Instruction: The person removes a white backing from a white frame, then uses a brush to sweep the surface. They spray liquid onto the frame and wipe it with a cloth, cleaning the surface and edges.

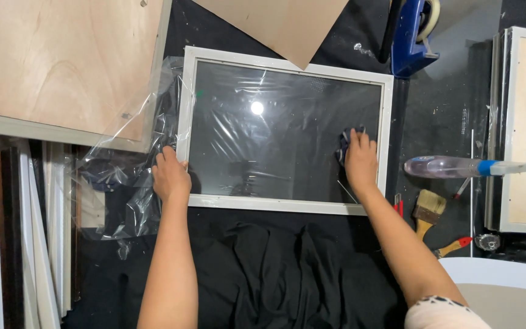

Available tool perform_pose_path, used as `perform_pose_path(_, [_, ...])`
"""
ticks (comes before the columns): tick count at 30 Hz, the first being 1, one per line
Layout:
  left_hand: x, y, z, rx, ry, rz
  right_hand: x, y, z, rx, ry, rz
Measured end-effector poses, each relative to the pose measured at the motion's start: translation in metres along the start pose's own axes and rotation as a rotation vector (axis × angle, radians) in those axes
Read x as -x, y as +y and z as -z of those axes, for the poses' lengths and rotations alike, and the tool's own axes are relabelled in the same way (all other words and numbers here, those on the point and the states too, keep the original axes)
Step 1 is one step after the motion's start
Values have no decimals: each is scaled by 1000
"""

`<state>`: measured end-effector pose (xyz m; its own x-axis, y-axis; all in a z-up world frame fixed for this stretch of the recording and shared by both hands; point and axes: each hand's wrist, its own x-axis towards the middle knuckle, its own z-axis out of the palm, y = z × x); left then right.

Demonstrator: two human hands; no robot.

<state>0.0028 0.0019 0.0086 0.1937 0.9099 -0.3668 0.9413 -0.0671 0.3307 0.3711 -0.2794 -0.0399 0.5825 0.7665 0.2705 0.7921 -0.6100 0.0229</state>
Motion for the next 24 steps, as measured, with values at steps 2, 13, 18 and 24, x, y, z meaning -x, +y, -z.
perform_pose_path(2, [-1,0,1,-12,0,6,35,-11,23,82,-32,104])
perform_pose_path(13, [-1,5,4,6,-4,13,-95,60,-77,183,275,18])
perform_pose_path(18, [0,4,2,6,-7,9,-131,87,-130,212,342,-110])
perform_pose_path(24, [0,3,2,-6,1,2,-113,55,-88,66,12,-306])
